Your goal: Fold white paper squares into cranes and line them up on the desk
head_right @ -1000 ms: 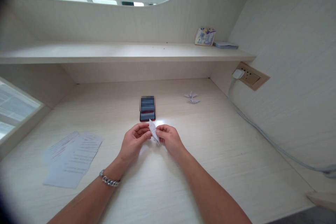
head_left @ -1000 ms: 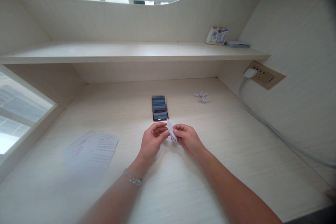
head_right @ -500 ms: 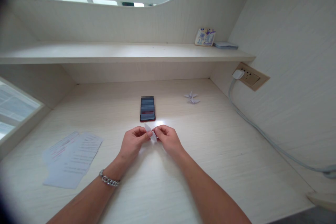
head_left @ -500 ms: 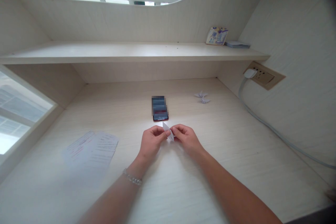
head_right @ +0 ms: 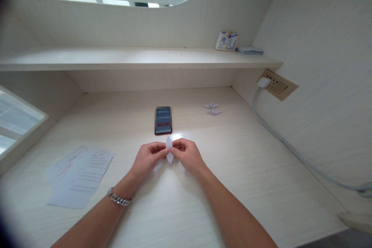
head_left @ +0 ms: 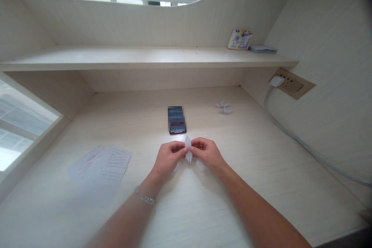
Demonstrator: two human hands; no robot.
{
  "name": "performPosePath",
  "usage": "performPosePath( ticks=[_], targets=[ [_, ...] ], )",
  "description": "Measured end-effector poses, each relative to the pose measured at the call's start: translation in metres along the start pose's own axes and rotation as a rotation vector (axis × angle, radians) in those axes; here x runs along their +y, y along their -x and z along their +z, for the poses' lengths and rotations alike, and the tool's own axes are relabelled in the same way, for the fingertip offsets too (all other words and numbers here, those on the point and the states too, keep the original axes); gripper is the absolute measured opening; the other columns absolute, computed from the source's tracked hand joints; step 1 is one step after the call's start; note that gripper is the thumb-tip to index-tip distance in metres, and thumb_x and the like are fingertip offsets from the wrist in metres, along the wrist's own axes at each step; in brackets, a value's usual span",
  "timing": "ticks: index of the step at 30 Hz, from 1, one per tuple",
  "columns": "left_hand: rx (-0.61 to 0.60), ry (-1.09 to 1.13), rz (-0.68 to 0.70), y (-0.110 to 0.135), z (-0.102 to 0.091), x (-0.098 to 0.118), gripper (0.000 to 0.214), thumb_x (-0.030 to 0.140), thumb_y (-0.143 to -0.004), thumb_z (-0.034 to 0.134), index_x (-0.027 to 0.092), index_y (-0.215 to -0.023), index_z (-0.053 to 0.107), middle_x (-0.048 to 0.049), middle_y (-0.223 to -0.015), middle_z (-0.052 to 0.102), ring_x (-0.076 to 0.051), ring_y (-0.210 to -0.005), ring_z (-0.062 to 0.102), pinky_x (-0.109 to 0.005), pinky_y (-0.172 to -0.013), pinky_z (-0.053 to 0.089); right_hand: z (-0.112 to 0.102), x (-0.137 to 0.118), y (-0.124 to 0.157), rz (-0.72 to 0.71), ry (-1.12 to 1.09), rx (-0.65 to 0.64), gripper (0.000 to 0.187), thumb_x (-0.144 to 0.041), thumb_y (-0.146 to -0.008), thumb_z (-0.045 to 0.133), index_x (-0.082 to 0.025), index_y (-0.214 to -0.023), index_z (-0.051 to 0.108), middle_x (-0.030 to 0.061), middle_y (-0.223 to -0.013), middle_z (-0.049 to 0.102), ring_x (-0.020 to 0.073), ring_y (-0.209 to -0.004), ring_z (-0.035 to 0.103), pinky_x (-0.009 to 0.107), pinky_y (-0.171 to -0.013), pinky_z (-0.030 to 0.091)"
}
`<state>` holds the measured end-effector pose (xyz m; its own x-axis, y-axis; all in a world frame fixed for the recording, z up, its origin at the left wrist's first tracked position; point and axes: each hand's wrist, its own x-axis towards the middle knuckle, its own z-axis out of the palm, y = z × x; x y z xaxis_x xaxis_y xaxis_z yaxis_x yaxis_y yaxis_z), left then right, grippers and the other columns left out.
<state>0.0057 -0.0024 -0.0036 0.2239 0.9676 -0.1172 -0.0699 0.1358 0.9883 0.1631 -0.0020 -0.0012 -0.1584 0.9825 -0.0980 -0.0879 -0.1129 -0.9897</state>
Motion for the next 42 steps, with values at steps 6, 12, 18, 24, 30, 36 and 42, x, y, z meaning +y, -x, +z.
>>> performPosePath(
  ticks=[6,12,18,24,30,36,42],
  targets=[
    [0.034,0.021,-0.021,-0.0011,-0.0012,-0.001,0.02,0.023,-0.065,0.071,0.012,-0.081,0.068,-0.0095,-0.082,0.07,-0.019,-0.074,0.064,-0.028,-0.069,0.049,-0.0007,-0.0026,-0.0008,0.051,-0.051,0.009,0.017,-0.027,-0.062,0.072,-0.016,-0.073,0.065,0.0014,-0.068,0.065,0.0152,-0.062,0.061,0.028,-0.061,0.05],
    [0.026,0.14,-0.061,0.0009,0.0011,0.0017,0.019,0.021,-0.063,0.071,0.013,-0.079,0.066,-0.0065,-0.076,0.069,-0.017,-0.068,0.063,-0.029,-0.065,0.049,-0.0013,-0.0052,0.0022,0.083,-0.162,-0.033,0.018,-0.024,-0.059,0.074,-0.016,-0.073,0.066,0.0007,-0.069,0.066,0.0139,-0.061,0.06,0.028,-0.06,0.05],
    [0.061,0.207,-0.058,0.002,0.0041,0.0033,0.014,0.019,-0.062,0.07,0.014,-0.074,0.066,-0.0037,-0.071,0.067,-0.015,-0.065,0.061,-0.028,-0.063,0.048,0.0007,-0.0088,0.0032,0.094,-0.182,0.006,0.017,-0.023,-0.056,0.075,-0.017,-0.071,0.068,0.0014,-0.069,0.066,0.0135,-0.061,0.059,0.027,-0.059,0.05],
    [0.027,0.275,-0.065,0.0031,0.0052,0.006,0.006,0.014,-0.062,0.066,0.014,-0.069,0.066,-0.0019,-0.068,0.063,-0.012,-0.063,0.057,-0.025,-0.061,0.047,0.0,-0.0098,0.004,0.099,-0.212,-0.036,0.011,-0.021,-0.059,0.071,-0.017,-0.069,0.07,0.0014,-0.067,0.065,0.014,-0.062,0.058,0.029,-0.064,0.05],
    [0.035,0.245,-0.06,0.0025,0.0039,0.005,0.007,0.012,-0.061,0.065,0.015,-0.068,0.066,-0.0006,-0.068,0.063,-0.011,-0.062,0.057,-0.024,-0.062,0.046,-0.0008,-0.0075,0.0033,0.081,-0.152,-0.016,0.014,-0.027,-0.063,0.07,-0.016,-0.073,0.069,0.0025,-0.069,0.066,0.015,-0.063,0.059,0.029,-0.063,0.049],
    [0.058,0.243,-0.028,0.0018,0.0032,0.0006,0.015,0.02,-0.066,0.067,0.014,-0.079,0.068,-0.0043,-0.075,0.066,-0.013,-0.068,0.06,-0.025,-0.065,0.047,-0.0008,-0.0031,0.0013,-0.048,0.017,0.05,0.016,-0.023,-0.062,0.07,-0.016,-0.076,0.066,0.0026,-0.07,0.065,0.0159,-0.066,0.06,0.029,-0.064,0.05],
    [0.1,0.091,0.008,0.0,0.0008,-0.0034,0.027,0.028,-0.064,0.072,0.012,-0.085,0.069,-0.0091,-0.08,0.069,-0.018,-0.071,0.062,-0.028,-0.066,0.048,-0.0004,-0.0027,0.0017,-0.115,0.053,0.048,0.022,-0.025,-0.065,0.07,-0.017,-0.085,0.065,0.0051,-0.077,0.067,0.0184,-0.073,0.063,0.032,-0.069,0.051]
  ],
)
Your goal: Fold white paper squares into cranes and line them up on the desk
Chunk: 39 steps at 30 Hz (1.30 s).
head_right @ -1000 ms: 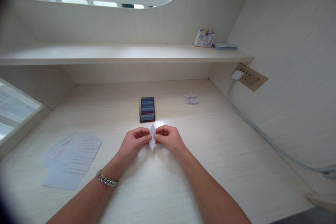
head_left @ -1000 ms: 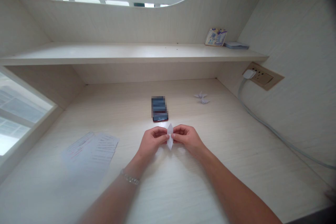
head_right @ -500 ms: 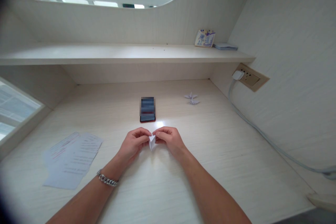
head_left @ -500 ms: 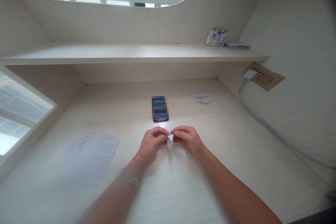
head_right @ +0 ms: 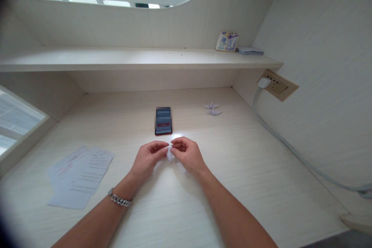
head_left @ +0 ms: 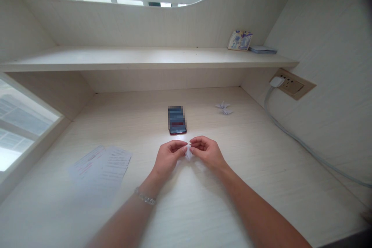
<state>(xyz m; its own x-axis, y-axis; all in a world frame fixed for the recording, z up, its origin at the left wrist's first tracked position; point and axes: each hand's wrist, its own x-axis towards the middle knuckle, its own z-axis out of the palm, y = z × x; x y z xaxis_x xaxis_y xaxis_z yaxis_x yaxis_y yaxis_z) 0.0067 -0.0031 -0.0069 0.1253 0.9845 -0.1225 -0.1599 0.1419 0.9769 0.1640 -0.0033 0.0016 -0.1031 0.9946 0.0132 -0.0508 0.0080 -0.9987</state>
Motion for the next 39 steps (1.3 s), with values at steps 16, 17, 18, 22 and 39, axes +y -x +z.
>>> performPosePath(
  ticks=[16,17,18,22,39],
  targets=[
    [0.037,-0.208,0.12,0.0017,0.0006,0.003,0.018,0.028,-0.069,0.067,0.015,-0.081,0.071,-0.0078,-0.081,0.071,-0.019,-0.073,0.062,-0.027,-0.067,0.048,0.0012,0.0013,0.0003,-0.025,0.077,0.037,0.019,-0.032,-0.065,0.071,-0.017,-0.075,0.066,0.0054,-0.075,0.067,0.019,-0.069,0.061,0.031,-0.067,0.049],
    [0.038,-0.214,0.122,0.0018,0.0009,0.0033,0.018,0.028,-0.069,0.067,0.015,-0.081,0.071,-0.0076,-0.081,0.07,-0.019,-0.073,0.062,-0.027,-0.067,0.048,0.0013,0.001,0.0003,-0.028,0.076,0.037,0.018,-0.032,-0.065,0.071,-0.017,-0.075,0.065,0.005,-0.074,0.067,0.0187,-0.069,0.061,0.031,-0.066,0.048],
    [0.038,-0.222,0.125,0.0019,0.0011,0.0037,0.017,0.028,-0.069,0.066,0.016,-0.08,0.071,-0.0075,-0.081,0.07,-0.019,-0.072,0.062,-0.027,-0.067,0.047,0.0015,0.0006,0.0004,-0.03,0.076,0.035,0.018,-0.031,-0.065,0.071,-0.017,-0.074,0.065,0.0045,-0.073,0.066,0.0184,-0.068,0.06,0.031,-0.065,0.048],
    [0.039,-0.263,0.153,0.0031,0.0026,0.0066,0.015,0.027,-0.071,0.064,0.016,-0.079,0.07,-0.0063,-0.079,0.07,-0.018,-0.072,0.061,-0.026,-0.067,0.046,0.0034,-0.0018,0.0012,-0.033,0.061,0.034,0.014,-0.028,-0.065,0.07,-0.018,-0.073,0.064,0.003,-0.071,0.064,0.0173,-0.066,0.059,0.03,-0.064,0.047],
    [-0.002,-0.397,0.209,0.0066,0.0043,0.0076,0.017,0.031,-0.08,0.056,0.015,-0.081,0.063,-0.0046,-0.078,0.064,-0.015,-0.071,0.057,-0.024,-0.066,0.044,0.0092,-0.0013,0.0036,-0.104,0.051,0.099,0.013,-0.026,-0.07,0.067,-0.018,-0.07,0.057,0.0009,-0.067,0.059,0.0147,-0.063,0.055,0.027,-0.06,0.044]
  ],
)
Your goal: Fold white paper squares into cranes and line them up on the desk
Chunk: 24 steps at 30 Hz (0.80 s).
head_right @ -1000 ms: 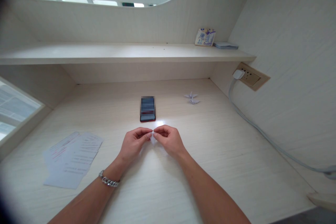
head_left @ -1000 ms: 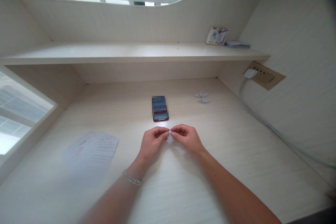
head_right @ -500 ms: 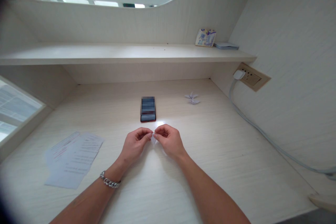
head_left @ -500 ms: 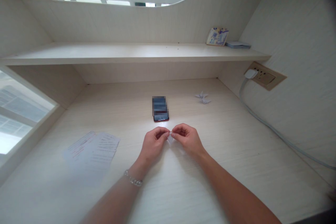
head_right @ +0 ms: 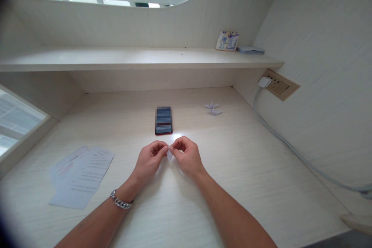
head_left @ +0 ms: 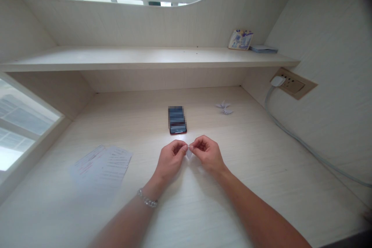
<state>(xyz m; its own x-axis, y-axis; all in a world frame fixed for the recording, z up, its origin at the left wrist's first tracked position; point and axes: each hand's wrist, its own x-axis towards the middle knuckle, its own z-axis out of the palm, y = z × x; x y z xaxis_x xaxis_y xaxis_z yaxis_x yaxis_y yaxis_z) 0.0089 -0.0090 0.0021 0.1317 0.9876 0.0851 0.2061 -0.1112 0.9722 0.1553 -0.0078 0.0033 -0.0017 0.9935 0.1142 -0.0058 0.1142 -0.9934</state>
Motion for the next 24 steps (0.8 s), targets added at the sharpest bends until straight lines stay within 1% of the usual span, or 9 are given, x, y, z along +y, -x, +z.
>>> performPosePath(
  ticks=[4,7,10,12,15,17,19,21,24],
  targets=[
    [0.005,-0.106,0.026,0.0002,-0.0023,0.0028,0.015,0.029,-0.081,0.053,0.016,-0.079,0.061,-0.0024,-0.075,0.063,-0.014,-0.069,0.055,-0.024,-0.064,0.043,0.0002,0.0034,-0.0009,0.036,-0.034,-0.052,0.018,-0.027,-0.068,0.068,-0.018,-0.082,0.06,0.0027,-0.075,0.062,0.0167,-0.071,0.059,0.029,-0.067,0.047],
    [-0.005,-0.148,0.029,-0.0002,-0.0026,0.0035,0.015,0.027,-0.081,0.052,0.017,-0.077,0.061,-0.0021,-0.074,0.063,-0.014,-0.068,0.055,-0.024,-0.064,0.042,-0.0007,0.0046,-0.0018,0.034,0.0,-0.077,0.016,-0.026,-0.069,0.067,-0.017,-0.082,0.061,0.0036,-0.076,0.063,0.0173,-0.072,0.059,0.03,-0.068,0.048],
    [0.007,-0.094,0.018,-0.0006,-0.0001,0.0031,0.016,0.029,-0.081,0.053,0.016,-0.082,0.063,-0.0035,-0.08,0.065,-0.015,-0.073,0.057,-0.025,-0.067,0.044,-0.0004,0.0025,-0.0022,0.006,-0.001,-0.031,0.011,-0.025,-0.07,0.067,-0.018,-0.074,0.06,0.0016,-0.071,0.061,0.0152,-0.067,0.057,0.027,-0.064,0.046],
    [0.0,-0.021,-0.004,-0.0007,0.0022,0.0021,0.019,0.031,-0.08,0.055,0.016,-0.088,0.063,-0.005,-0.085,0.065,-0.016,-0.076,0.059,-0.026,-0.069,0.045,0.0006,0.0008,-0.0022,-0.009,-0.032,0.015,0.01,-0.024,-0.07,0.067,-0.018,-0.072,0.059,0.0003,-0.069,0.06,0.014,-0.065,0.056,0.026,-0.062,0.045],
    [-0.035,0.07,-0.03,-0.0006,0.0042,-0.0006,0.022,0.033,-0.077,0.059,0.014,-0.088,0.062,-0.0059,-0.084,0.065,-0.016,-0.075,0.059,-0.025,-0.066,0.047,0.0018,0.0008,-0.0018,-0.022,-0.092,0.074,0.011,-0.024,-0.07,0.067,-0.019,-0.076,0.059,0.0,-0.072,0.061,0.0138,-0.068,0.057,0.026,-0.064,0.046],
    [-0.026,0.092,-0.025,-0.0007,0.004,-0.0027,0.021,0.033,-0.077,0.06,0.014,-0.084,0.062,-0.0053,-0.081,0.065,-0.015,-0.073,0.059,-0.025,-0.066,0.047,0.0014,0.0026,-0.0016,-0.011,-0.118,0.079,0.016,-0.024,-0.07,0.067,-0.019,-0.084,0.06,0.0004,-0.075,0.062,0.0142,-0.07,0.059,0.026,-0.066,0.047],
    [0.003,0.086,-0.013,-0.0009,0.003,-0.0044,0.019,0.032,-0.078,0.059,0.014,-0.083,0.062,-0.0048,-0.08,0.064,-0.015,-0.073,0.059,-0.025,-0.068,0.047,-0.0001,0.0043,-0.0012,0.009,-0.101,0.04,0.022,-0.024,-0.071,0.066,-0.02,-0.092,0.06,0.0013,-0.076,0.063,0.0152,-0.072,0.059,0.027,-0.066,0.047],
    [0.021,0.063,-0.004,-0.001,0.0017,-0.0048,0.018,0.032,-0.079,0.058,0.015,-0.084,0.062,-0.0044,-0.08,0.064,-0.015,-0.073,0.059,-0.026,-0.069,0.047,-0.0019,0.0047,-0.0008,0.015,-0.037,-0.02,0.024,-0.026,-0.073,0.065,-0.019,-0.096,0.061,0.0036,-0.08,0.064,0.0169,-0.075,0.06,0.029,-0.068,0.048],
    [0.028,0.011,0.015,-0.0004,0.0006,-0.0029,0.017,0.031,-0.079,0.058,0.016,-0.084,0.064,-0.0045,-0.081,0.066,-0.016,-0.075,0.06,-0.026,-0.07,0.046,-0.0037,0.0034,-0.0004,0.008,0.078,-0.083,0.018,-0.029,-0.074,0.064,-0.017,-0.088,0.065,0.0061,-0.084,0.066,0.0187,-0.078,0.061,0.03,-0.071,0.048]
  ],
)
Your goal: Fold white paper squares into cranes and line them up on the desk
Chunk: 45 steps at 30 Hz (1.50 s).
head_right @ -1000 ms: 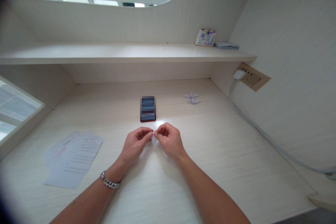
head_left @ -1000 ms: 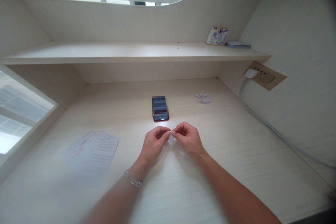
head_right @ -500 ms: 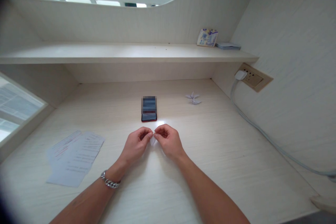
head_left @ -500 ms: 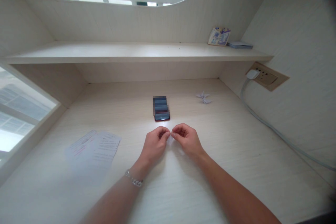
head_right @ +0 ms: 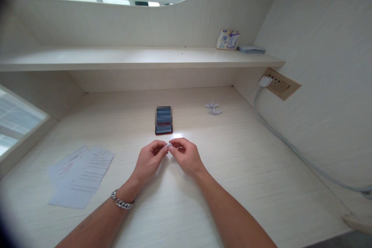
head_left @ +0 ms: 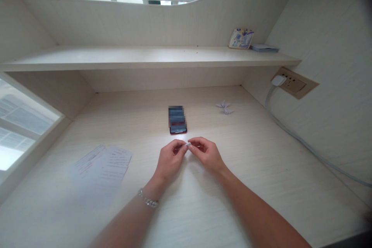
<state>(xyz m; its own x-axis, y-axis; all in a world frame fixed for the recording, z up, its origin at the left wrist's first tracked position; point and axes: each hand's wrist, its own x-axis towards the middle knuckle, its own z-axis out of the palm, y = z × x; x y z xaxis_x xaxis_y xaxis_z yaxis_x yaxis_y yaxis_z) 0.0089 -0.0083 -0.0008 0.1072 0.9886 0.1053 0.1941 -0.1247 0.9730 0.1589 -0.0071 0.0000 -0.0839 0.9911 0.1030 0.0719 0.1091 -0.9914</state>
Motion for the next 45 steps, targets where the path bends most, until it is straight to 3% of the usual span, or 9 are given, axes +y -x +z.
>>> performPosePath(
  ticks=[4,9,17,25,29,32,35,38,45],
  targets=[
    [0.0,-0.006,0.001,0.001,0.002,0.003,0.019,0.032,-0.078,0.058,0.016,-0.085,0.066,-0.0059,-0.086,0.067,-0.017,-0.078,0.061,-0.026,-0.071,0.047,0.001,0.0,-0.001,0.023,0.006,0.032,0.015,-0.031,-0.077,0.061,-0.016,-0.079,0.065,0.004,-0.072,0.065,0.017,-0.069,0.06,0.029,-0.066,0.047],
    [0.001,0.041,0.001,0.002,0.003,0.004,0.021,0.033,-0.079,0.058,0.015,-0.087,0.065,-0.0065,-0.085,0.068,-0.017,-0.077,0.062,-0.027,-0.071,0.048,0.004,0.002,-0.002,0.039,-0.108,0.085,0.014,-0.031,-0.076,0.062,-0.016,-0.078,0.063,0.0024,-0.071,0.063,0.0157,-0.067,0.06,0.028,-0.065,0.048],
    [0.045,-0.157,-0.015,0.0,-0.005,0.005,0.019,0.034,-0.078,0.058,0.017,-0.075,0.066,-0.0032,-0.073,0.068,-0.016,-0.068,0.061,-0.026,-0.066,0.046,0.003,0.007,-0.003,0.074,-0.09,-0.027,0.016,-0.033,-0.075,0.062,-0.017,-0.073,0.061,0.0018,-0.066,0.062,0.0156,-0.064,0.059,0.027,-0.061,0.046],
    [0.066,-0.015,0.008,-0.003,-0.006,0.0,0.017,0.03,-0.075,0.062,0.017,-0.085,0.067,-0.0055,-0.085,0.068,-0.017,-0.077,0.062,-0.028,-0.072,0.048,-0.001,0.003,-0.004,0.167,-0.171,-0.055,0.025,-0.04,-0.072,0.064,-0.015,-0.075,0.066,0.0043,-0.067,0.066,0.0175,-0.066,0.063,0.028,-0.06,0.049],
    [0.112,0.201,-0.032,-0.004,-0.003,0.001,0.035,0.027,-0.069,0.068,0.018,-0.101,0.058,-0.0039,-0.085,0.065,-0.016,-0.076,0.062,-0.028,-0.069,0.049,-0.001,0.003,-0.003,0.182,-0.221,-0.073,0.023,-0.038,-0.067,0.07,-0.016,-0.075,0.068,0.0042,-0.069,0.067,0.018,-0.067,0.063,0.029,-0.062,0.049],
    [0.154,0.278,-0.058,-0.004,-0.002,0.0,0.033,0.027,-0.066,0.071,0.017,-0.093,0.057,-0.0031,-0.082,0.065,-0.016,-0.076,0.062,-0.028,-0.068,0.05,0.0,0.005,-0.003,0.158,-0.228,-0.04,0.023,-0.036,-0.063,0.073,-0.017,-0.076,0.069,0.0043,-0.072,0.068,0.018,-0.068,0.062,0.03,-0.064,0.049],
    [0.084,0.2,-0.051,-0.003,-0.001,0.0,0.019,0.03,-0.07,0.067,0.014,-0.08,0.063,-0.0045,-0.078,0.066,-0.016,-0.073,0.062,-0.028,-0.07,0.049,0.001,0.006,-0.004,0.144,-0.231,0.013,0.024,-0.033,-0.059,0.076,-0.017,-0.075,0.069,0.0045,-0.073,0.069,0.0185,-0.069,0.062,0.032,-0.067,0.049],
    [0.024,0.171,-0.046,-0.002,-0.001,0.0,0.02,0.033,-0.074,0.064,0.014,-0.081,0.065,-0.0056,-0.078,0.067,-0.016,-0.072,0.062,-0.028,-0.069,0.049,0.001,0.006,-0.005,0.144,-0.239,0.039,0.023,-0.031,-0.059,0.076,-0.017,-0.075,0.069,0.0045,-0.072,0.069,0.0192,-0.069,0.062,0.033,-0.067,0.049],
    [0.03,0.176,-0.035,-0.002,-0.001,0.0,0.019,0.032,-0.072,0.066,0.014,-0.08,0.065,-0.0054,-0.078,0.067,-0.016,-0.073,0.061,-0.026,-0.068,0.048,0.003,0.002,-0.003,0.12,-0.195,0.042,0.019,-0.033,-0.065,0.071,-0.017,-0.074,0.068,0.0029,-0.07,0.066,0.0168,-0.064,0.06,0.03,-0.062,0.048]
  ],
)
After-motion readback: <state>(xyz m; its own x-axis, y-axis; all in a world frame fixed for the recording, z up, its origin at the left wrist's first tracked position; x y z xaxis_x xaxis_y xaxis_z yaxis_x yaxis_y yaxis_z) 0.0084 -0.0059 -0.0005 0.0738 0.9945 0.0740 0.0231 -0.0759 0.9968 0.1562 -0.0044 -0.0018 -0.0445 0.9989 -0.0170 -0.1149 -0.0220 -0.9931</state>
